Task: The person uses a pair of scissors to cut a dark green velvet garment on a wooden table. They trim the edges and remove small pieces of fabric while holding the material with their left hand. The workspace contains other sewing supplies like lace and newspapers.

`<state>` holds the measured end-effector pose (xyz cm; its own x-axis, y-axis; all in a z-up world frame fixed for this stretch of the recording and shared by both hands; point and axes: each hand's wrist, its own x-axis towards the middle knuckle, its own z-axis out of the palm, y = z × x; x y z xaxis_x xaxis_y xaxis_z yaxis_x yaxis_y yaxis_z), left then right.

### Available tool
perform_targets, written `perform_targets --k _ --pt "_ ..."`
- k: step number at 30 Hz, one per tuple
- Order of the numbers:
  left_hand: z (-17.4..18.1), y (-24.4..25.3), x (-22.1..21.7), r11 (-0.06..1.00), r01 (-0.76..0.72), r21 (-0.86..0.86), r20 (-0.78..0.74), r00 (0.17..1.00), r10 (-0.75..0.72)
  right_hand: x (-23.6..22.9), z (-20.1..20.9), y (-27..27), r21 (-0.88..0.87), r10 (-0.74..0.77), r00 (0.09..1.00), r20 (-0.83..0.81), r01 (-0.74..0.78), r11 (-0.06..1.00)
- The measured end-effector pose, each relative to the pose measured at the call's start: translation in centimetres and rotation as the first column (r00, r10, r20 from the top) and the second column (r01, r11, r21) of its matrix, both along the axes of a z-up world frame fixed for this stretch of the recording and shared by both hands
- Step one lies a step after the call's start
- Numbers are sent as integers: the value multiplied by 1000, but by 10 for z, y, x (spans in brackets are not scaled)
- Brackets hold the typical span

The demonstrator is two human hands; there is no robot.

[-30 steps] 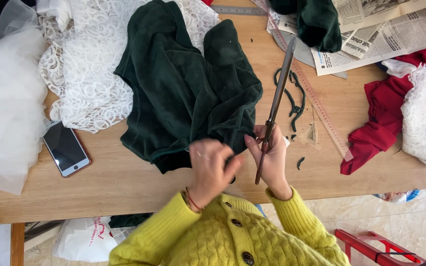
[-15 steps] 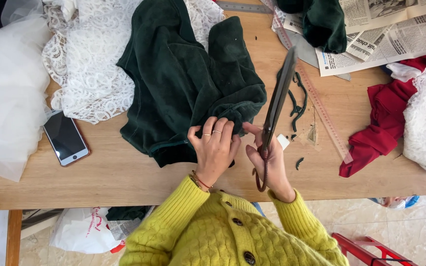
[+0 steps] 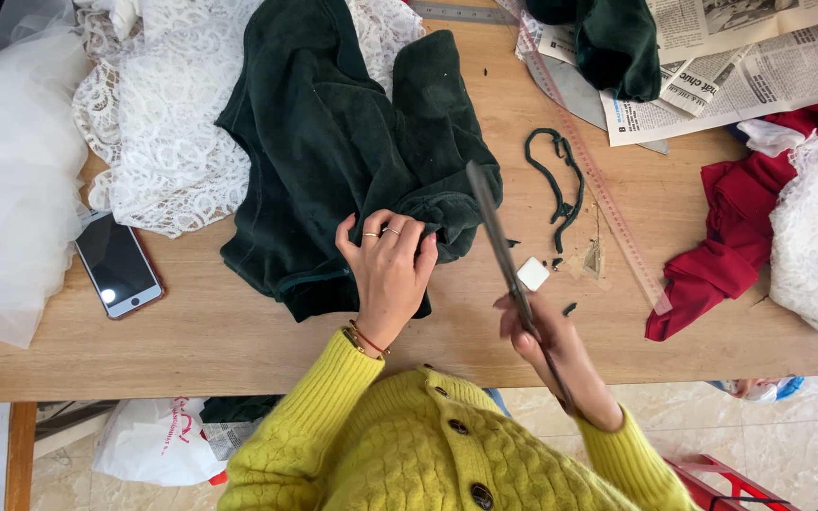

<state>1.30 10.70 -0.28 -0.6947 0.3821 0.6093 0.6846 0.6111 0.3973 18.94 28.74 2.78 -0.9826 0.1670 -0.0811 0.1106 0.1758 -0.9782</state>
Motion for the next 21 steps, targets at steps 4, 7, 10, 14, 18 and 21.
perform_targets --k 4,7,10,14,18,21 --pt "20 -1 6 999 -28 -39 19 999 29 23 33 -15 -26 171 985 33 -170 985" --pt "16 1 10 1000 -28 13 -8 1000 29 46 21 -14 -27 215 976 24 -215 976" --pt "7 2 13 997 -31 74 -150 988 42 60 22 -16 -105 185 965 188 -167 980" --pt "-1 2 18 998 10 67 -260 966 8 62 19 -18 -89 129 965 227 -112 990" --pt "-6 2 22 999 22 33 -326 945 -10 63 13 -15 -9 109 974 198 -109 994" --pt "-5 1 24 999 47 20 -343 939 -37 66 6 -7 38 104 968 227 -115 993"
